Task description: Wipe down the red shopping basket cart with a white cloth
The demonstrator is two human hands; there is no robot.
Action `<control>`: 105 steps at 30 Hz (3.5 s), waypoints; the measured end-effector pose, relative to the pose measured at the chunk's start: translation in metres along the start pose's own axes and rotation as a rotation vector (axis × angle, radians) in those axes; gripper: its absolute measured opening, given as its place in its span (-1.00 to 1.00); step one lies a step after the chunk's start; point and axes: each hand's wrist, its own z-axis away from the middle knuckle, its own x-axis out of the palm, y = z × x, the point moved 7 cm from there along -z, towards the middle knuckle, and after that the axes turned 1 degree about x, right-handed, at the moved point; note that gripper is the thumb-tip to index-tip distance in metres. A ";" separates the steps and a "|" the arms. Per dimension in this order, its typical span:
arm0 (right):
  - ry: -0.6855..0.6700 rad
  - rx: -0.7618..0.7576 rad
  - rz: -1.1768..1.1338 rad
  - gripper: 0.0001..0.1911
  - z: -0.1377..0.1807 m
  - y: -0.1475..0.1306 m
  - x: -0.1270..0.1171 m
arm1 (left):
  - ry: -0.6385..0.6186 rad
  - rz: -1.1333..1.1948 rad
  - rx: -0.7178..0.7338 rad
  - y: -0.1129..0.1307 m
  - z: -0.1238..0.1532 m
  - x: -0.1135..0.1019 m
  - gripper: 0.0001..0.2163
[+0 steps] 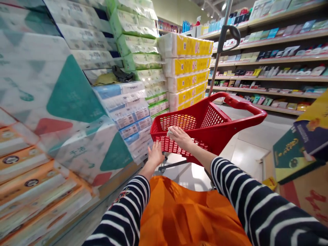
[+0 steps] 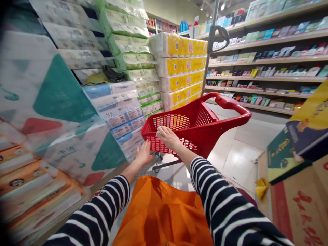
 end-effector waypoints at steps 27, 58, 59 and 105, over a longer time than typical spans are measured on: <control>-0.210 -0.153 -0.120 -0.56 0.050 -0.021 0.079 | -0.087 0.041 0.004 0.020 0.030 0.036 -0.28; -0.150 -0.100 -0.045 -0.59 0.092 0.033 0.013 | -0.083 0.128 0.097 0.087 0.043 0.041 -0.32; -0.160 -0.088 -0.049 -0.59 0.100 0.031 0.019 | -0.085 0.127 0.100 0.087 0.044 0.042 -0.32; 0.275 0.363 0.224 -0.61 0.193 0.132 -0.135 | 0.012 0.130 0.268 0.165 0.041 0.013 -0.31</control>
